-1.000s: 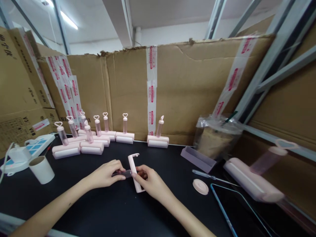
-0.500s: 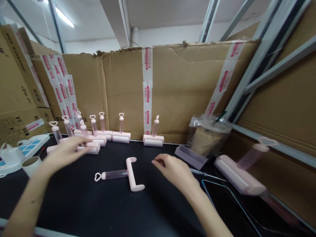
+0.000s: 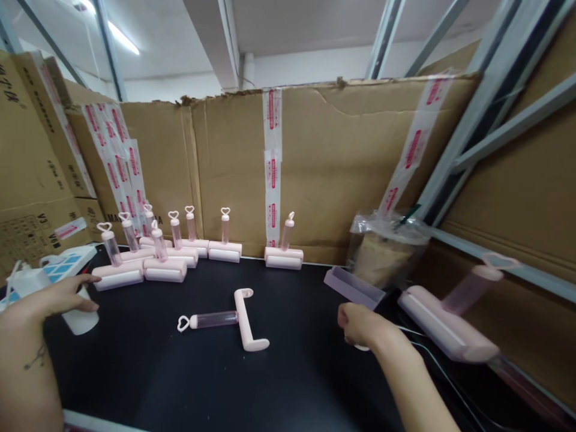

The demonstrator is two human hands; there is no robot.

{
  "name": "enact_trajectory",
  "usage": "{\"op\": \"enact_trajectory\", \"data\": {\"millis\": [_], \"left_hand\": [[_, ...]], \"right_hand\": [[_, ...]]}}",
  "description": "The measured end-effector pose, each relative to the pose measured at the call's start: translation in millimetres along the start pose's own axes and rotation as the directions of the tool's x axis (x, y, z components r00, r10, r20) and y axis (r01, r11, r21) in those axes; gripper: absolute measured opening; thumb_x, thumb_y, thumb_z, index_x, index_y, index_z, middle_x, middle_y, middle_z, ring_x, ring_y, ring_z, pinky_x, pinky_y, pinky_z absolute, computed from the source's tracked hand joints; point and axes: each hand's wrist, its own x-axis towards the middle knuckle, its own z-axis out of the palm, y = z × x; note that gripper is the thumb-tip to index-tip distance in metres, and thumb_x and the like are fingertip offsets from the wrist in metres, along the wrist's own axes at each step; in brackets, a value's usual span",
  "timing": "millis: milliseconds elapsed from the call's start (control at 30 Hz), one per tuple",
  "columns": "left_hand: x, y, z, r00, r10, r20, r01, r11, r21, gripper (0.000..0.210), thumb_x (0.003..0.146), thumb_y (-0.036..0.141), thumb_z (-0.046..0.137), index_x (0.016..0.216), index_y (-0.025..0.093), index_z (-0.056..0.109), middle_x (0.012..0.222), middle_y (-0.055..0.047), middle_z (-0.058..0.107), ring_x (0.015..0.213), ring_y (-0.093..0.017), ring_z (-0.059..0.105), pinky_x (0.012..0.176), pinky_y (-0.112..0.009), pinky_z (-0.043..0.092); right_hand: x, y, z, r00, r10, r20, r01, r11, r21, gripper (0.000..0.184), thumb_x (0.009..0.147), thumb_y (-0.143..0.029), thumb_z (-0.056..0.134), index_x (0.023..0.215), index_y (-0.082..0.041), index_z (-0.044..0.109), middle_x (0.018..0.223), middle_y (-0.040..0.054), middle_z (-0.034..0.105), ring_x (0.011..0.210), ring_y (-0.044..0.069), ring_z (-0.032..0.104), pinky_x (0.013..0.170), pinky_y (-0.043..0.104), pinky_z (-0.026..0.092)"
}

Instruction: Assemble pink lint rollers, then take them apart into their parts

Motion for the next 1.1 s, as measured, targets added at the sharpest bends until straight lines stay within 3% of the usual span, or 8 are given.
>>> {"op": "enact_trajectory", "data": {"millis": [167, 333, 433, 567, 800, 933, 1000, 1100], "left_hand": [[-9, 50, -2.5, 0.992, 0.090, 0.083, -0.091, 0.996, 0.012, 0.050, 0.053, 0.037, 0.068, 0.097, 0.017, 0.057, 0.100, -0.011, 0.067, 0.092, -0.033, 0.063, 0.081, -0.040, 0.050], [-25, 133, 31.0, 0.914, 0.390, 0.106, -0.309, 0.843, -0.441, 0.053, 0.062, 0.036, 0.069, 0.110, 0.021, 0.054, 0.119, -0.006, 0.058, 0.111, -0.025, 0.053, 0.093, -0.037, 0.044], [-36, 165, 67.2, 0.903, 0.415, 0.110, -0.198, 0.628, -0.753, 0.053, 0.063, 0.033, 0.070, 0.110, 0.017, 0.053, 0.115, -0.009, 0.058, 0.110, -0.024, 0.053, 0.089, -0.035, 0.047], [-51, 181, 105.6, 0.883, 0.405, 0.237, 0.045, 0.430, -0.902, 0.059, 0.064, 0.032, 0.072, 0.116, 0.018, 0.048, 0.115, -0.010, 0.056, 0.099, -0.023, 0.057, 0.071, -0.029, 0.051], [-71, 186, 118.5, 0.828, 0.443, 0.344, 0.247, 0.263, -0.933, 0.059, 0.061, 0.025, 0.077, 0.112, 0.020, 0.050, 0.108, -0.009, 0.062, 0.102, -0.024, 0.056, 0.083, -0.033, 0.045], [-81, 189, 118.2, 0.817, 0.443, 0.369, 0.301, 0.217, -0.928, 0.045, 0.068, 0.027, 0.073, 0.107, 0.020, 0.053, 0.103, -0.008, 0.065, 0.093, -0.022, 0.060, 0.077, -0.030, 0.045], [-87, 190, 119.2, 0.798, 0.472, 0.374, 0.309, 0.212, -0.927, 0.040, 0.070, 0.026, 0.072, 0.105, 0.019, 0.054, 0.102, -0.008, 0.065, 0.089, -0.020, 0.060, 0.074, -0.028, 0.045], [-92, 192, 122.4, 0.754, 0.516, 0.408, 0.317, 0.258, -0.913, 0.038, 0.069, 0.022, 0.073, 0.103, 0.017, 0.057, 0.099, -0.007, 0.064, 0.090, -0.019, 0.058, 0.076, -0.027, 0.044]], "right_hand": [[2, -6, 4, 0.999, -0.052, 0.008, 0.052, 0.999, -0.014, 0.024, 0.051, 0.003, 0.048, 0.059, -0.019, 0.056, 0.063, 0.0035, 0.058, 0.058, 0.019, 0.060, 0.048, 0.025, 0.039], [8, -12, 12, 0.990, -0.143, -0.011, 0.143, 0.989, -0.027, 0.031, 0.052, 0.005, 0.046, 0.066, -0.018, 0.061, 0.072, 0.0041, 0.059, 0.062, 0.018, 0.059, 0.052, 0.024, 0.038], [11, -11, 13, 0.981, -0.191, -0.021, 0.191, 0.981, -0.035, 0.030, 0.054, 0.004, 0.046, 0.068, -0.018, 0.061, 0.071, 0.0039, 0.059, 0.060, 0.017, 0.058, 0.052, 0.024, 0.037], [17, -8, 12, 0.960, -0.276, -0.043, 0.275, 0.961, -0.023, 0.032, 0.061, -0.002, 0.049, 0.086, -0.016, 0.062, 0.070, 0.0034, 0.061, 0.064, 0.017, 0.058, 0.058, 0.023, 0.040], [19, -17, 2, 0.887, -0.387, -0.251, 0.411, 0.911, 0.046, 0.042, 0.070, -0.011, 0.045, 0.109, -0.018, 0.059, 0.083, 0.0050, 0.063, 0.071, 0.018, 0.060, 0.065, 0.026, 0.043], [-7, -52, -11, 0.731, -0.414, -0.543, 0.623, 0.729, 0.284, 0.031, 0.077, -0.026, 0.047, 0.101, -0.023, 0.066, 0.092, 0.0064, 0.061, 0.082, 0.021, 0.059, 0.075, 0.032, 0.045], [-24, -77, -10, 0.759, -0.319, -0.567, 0.634, 0.562, 0.532, 0.028, 0.077, -0.029, 0.049, 0.098, -0.024, 0.068, 0.091, 0.0055, 0.063, 0.080, 0.020, 0.059, 0.074, 0.031, 0.047], [-47, -111, 1, 0.882, -0.297, -0.365, 0.441, 0.252, 0.861, 0.032, 0.074, -0.027, 0.054, 0.104, -0.022, 0.066, 0.082, 0.0027, 0.066, 0.067, 0.016, 0.059, 0.071, 0.031, 0.048]]}}
